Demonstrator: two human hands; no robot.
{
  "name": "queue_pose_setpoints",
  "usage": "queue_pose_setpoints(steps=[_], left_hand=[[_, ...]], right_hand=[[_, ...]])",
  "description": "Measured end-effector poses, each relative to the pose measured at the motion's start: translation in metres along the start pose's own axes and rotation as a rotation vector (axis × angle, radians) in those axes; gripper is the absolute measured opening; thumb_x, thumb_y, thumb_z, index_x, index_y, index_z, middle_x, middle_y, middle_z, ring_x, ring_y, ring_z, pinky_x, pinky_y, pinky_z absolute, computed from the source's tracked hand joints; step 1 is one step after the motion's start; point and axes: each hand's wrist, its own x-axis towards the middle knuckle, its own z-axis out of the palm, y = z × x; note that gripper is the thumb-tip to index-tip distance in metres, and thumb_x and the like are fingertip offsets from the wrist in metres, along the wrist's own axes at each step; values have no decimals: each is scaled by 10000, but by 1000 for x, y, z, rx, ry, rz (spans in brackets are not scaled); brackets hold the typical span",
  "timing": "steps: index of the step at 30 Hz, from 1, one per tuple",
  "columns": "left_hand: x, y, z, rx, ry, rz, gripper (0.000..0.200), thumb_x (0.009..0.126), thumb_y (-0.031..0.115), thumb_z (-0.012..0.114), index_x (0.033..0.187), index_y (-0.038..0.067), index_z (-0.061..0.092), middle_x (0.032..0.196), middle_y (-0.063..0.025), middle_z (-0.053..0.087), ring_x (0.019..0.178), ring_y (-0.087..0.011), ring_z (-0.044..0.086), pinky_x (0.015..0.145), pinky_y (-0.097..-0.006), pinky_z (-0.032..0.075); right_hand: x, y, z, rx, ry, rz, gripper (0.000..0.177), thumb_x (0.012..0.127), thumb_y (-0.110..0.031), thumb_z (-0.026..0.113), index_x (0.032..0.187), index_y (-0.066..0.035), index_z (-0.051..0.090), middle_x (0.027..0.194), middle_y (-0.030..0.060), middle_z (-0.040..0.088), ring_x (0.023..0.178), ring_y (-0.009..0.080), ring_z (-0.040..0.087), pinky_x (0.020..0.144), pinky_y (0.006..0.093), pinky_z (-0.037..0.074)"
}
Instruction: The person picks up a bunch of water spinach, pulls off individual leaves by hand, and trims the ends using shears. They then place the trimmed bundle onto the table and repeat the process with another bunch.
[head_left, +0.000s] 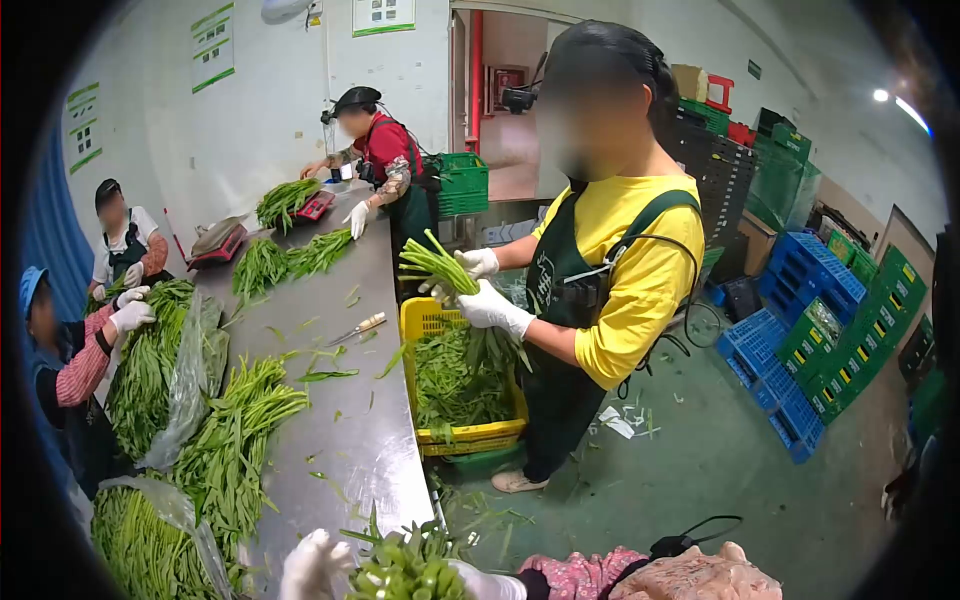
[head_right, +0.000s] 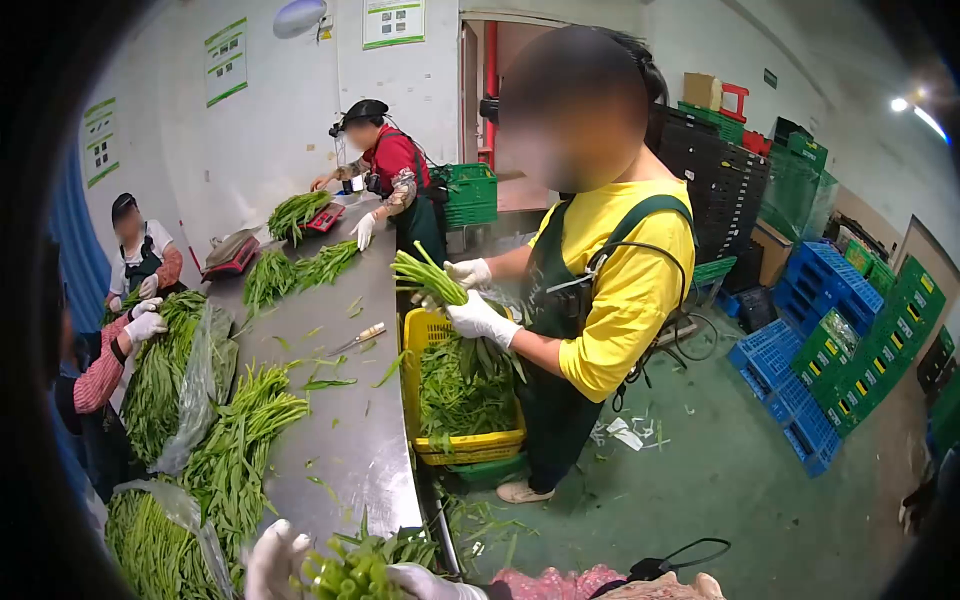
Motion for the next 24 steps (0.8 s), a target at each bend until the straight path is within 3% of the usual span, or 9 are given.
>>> queue_pose_setpoints(steps=[2, 3, 6, 8, 13, 16, 18, 23, 24], left_hand=[[28, -72, -58, 54, 524, 64, 480, 933, 201, 633, 1328, -43, 508, 1230, -136, 615, 1112, -202, 587, 988, -323, 444], [39, -117, -94, 280, 643, -48, 559, 944, 291, 604, 1372, -43, 472, 1312, -194, 562, 1209, -264, 538, 1041, -387, 409], [35, -270, -182, 1279, 815, -423, 728, 961, 489, 519, 1442, -44, 403, 1454, -297, 430, 1350, -412, 426, 1109, -486, 348], [41, -276, -146, 1289, 673, -686, 771, 956, 516, 500, 1472, -37, 350, 1527, -292, 317, 1411, -457, 301, 1164, -533, 230], [12, -306, -36, 1469, 214, -300, 726, 962, 452, 505, 1473, -35, 334, 1536, -231, 321, 1449, -411, 241, 1194, -524, 146], [-24, -290, -9, 1473, 65, -190, 667, 958, 431, 521, 1432, -18, 385, 1488, -204, 376, 1423, -382, 288, 1181, -522, 174], [-55, -279, 0, 1483, 22, -165, 628, 956, 418, 532, 1405, -7, 418, 1457, -186, 413, 1406, -362, 319, 1172, -520, 194], [-149, -248, 13, 1525, 23, -155, 533, 951, 384, 559, 1338, 21, 502, 1378, -141, 506, 1362, -312, 396, 1150, -516, 241], [-174, -241, 16, 1540, 35, -163, 515, 950, 377, 564, 1324, 26, 519, 1362, -132, 524, 1354, -303, 412, 1146, -515, 251]], right_hand=[[-10, 14, -13, -651, -43, -141, 699, 716, -70, 824, 1356, -57, 545, 1339, 90, 597, 1192, 178, 561, 1027, 360, 439], [-14, -16, -3, 132, 247, 219, 698, 718, -92, 835, 1353, -53, 547, 1337, 76, 599, 1185, 162, 554, 1029, 350, 433], [-35, -21, -26, 40, 296, 247, 713, 699, -77, 846, 1344, -50, 544, 1322, 65, 602, 1219, 158, 536, 1038, 345, 427], [-41, -37, -25, -6, 386, 323, 751, 672, -66, 859, 1348, -50, 533, 1327, 68, 591, 1229, 171, 533, 1030, 352, 439], [-55, -43, -35, 10, 402, 242, 862, 726, -51, 818, 1467, -63, 379, 1421, 98, 515, 1284, 184, 492, 1099, 407, 374], [-69, -23, -50, -557, 358, 96, 848, 773, -204, 804, 1462, -6, 351, 1408, 118, 496, 1291, 219, 474, 1093, 358, 366], [-61, -37, -32, 23, 494, 239, 934, 706, -133, 829, 1477, -15, 316, 1413, 110, 488, 1296, 208, 468, 1093, 370, 367], [-70, -33, -26, 128, 487, 220, 956, 706, -110, 833, 1491, -27, 294, 1420, 117, 483, 1319, 223, 460, 1095, 405, 384], [-71, -35, -27, 151, 463, 215, 939, 717, -97, 823, 1489, -28, 294, 1414, 122, 484, 1208, 228, 513, 1012, 416, 431]])
